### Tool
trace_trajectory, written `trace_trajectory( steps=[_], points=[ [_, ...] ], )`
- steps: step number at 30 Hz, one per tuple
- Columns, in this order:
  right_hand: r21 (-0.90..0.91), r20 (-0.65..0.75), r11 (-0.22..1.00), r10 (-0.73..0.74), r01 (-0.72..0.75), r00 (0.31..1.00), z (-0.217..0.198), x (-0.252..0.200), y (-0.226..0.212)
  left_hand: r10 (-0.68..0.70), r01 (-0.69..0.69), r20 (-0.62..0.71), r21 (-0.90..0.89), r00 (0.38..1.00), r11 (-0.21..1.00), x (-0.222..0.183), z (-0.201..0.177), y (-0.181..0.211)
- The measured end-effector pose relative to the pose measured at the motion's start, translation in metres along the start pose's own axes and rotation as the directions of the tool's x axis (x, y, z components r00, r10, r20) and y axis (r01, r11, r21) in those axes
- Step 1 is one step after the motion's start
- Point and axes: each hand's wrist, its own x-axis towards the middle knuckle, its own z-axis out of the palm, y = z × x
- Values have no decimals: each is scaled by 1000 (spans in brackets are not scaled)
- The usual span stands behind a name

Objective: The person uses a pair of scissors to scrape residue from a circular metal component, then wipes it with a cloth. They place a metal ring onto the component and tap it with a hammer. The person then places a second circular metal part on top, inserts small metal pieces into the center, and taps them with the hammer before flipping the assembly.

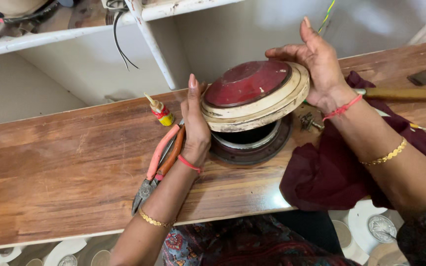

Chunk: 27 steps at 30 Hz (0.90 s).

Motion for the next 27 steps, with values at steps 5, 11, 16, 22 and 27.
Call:
trace_trajectory(
  steps=[5, 11, 16, 22, 27],
  points=[
    [-37, -47, 999, -10, 9, 999, -1, 4, 6, -157, 143, -132, -111, 979, 983, 34, 12, 22],
    [-89, -177, 996, 14, -31, 984, 5, 22, -2, -337, 317, -103, -170, 936, 933, 55, 22, 58],
    [5, -130, 995, 103, -103, 986, -3, 25, 1, -366, 360, -46, -106, 929, 927, 59, 20, 69],
    [5, -168, 979, 203, -205, 965, -10, 21, -10, 3, 100, 398, -238, 918, 966, 54, 9, 91],
    [165, -1, 968, 190, -187, 982, -15, 20, -17, 88, -62, 469, -70, 879, 996, 44, 15, 92]
  ],
)
